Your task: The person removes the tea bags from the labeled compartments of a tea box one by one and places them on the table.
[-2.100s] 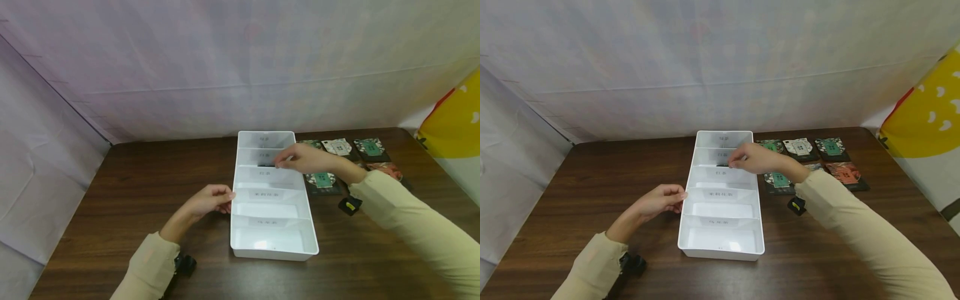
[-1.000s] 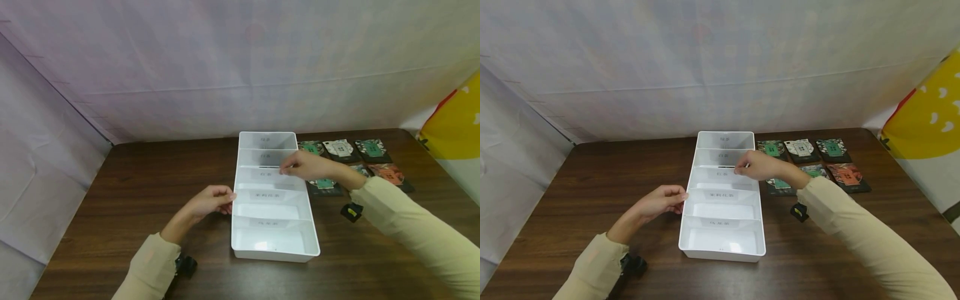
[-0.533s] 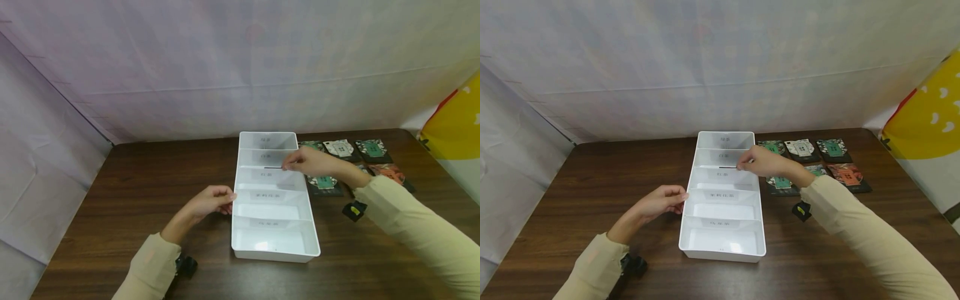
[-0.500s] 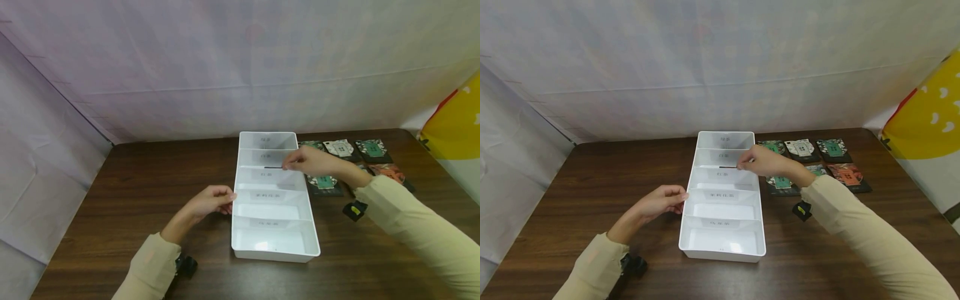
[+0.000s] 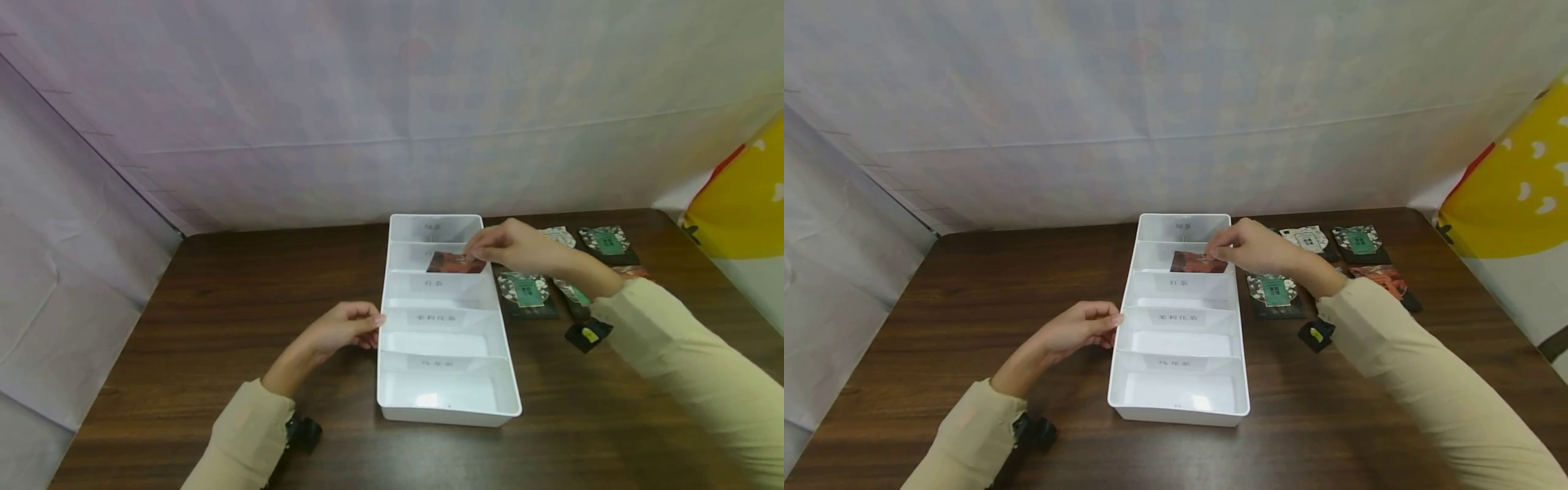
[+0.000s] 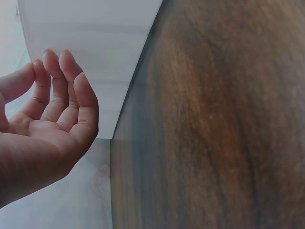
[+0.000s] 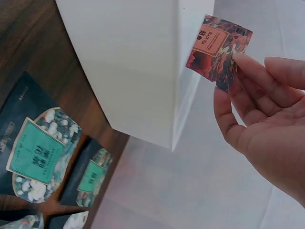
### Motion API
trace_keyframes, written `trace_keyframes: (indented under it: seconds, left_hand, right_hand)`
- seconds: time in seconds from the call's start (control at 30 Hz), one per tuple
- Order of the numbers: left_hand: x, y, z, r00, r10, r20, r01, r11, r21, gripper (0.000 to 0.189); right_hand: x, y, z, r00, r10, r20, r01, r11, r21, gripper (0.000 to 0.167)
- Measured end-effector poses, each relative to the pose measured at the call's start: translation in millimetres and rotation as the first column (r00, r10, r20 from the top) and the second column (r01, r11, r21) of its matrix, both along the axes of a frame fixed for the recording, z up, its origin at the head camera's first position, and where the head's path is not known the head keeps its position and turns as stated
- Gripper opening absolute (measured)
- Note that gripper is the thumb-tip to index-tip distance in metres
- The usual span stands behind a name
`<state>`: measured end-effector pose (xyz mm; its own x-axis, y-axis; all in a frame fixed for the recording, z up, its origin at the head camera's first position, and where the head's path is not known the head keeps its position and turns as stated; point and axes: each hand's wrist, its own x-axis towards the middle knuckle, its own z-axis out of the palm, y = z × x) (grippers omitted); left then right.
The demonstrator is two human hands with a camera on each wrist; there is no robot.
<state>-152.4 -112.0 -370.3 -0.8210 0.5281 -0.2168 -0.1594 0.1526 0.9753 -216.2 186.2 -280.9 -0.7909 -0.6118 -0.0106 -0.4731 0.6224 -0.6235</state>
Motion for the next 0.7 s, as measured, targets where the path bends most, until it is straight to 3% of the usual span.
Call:
trace_keyframes:
  seconds: [0.23, 0.7]
  left_hand:
    - [0.5, -0.2, 0.9, 1.0, 0.005, 0.004, -0.005, 1.0, -0.007, 0.026]
    - [1.0, -0.3, 2.2, 1.0, 0.007, -0.001, -0.007, 1.0, -0.013, 0.025]
  right_hand:
    - [5.0, 6.6, 23.7, 1.0, -0.029, 0.009, 0.03, 0.999, -0.042, 0.022]
    - [13.6, 31.0, 62.0, 0.985, -0.151, -0.09, 0.147, 0.988, -0.045, 0.025]
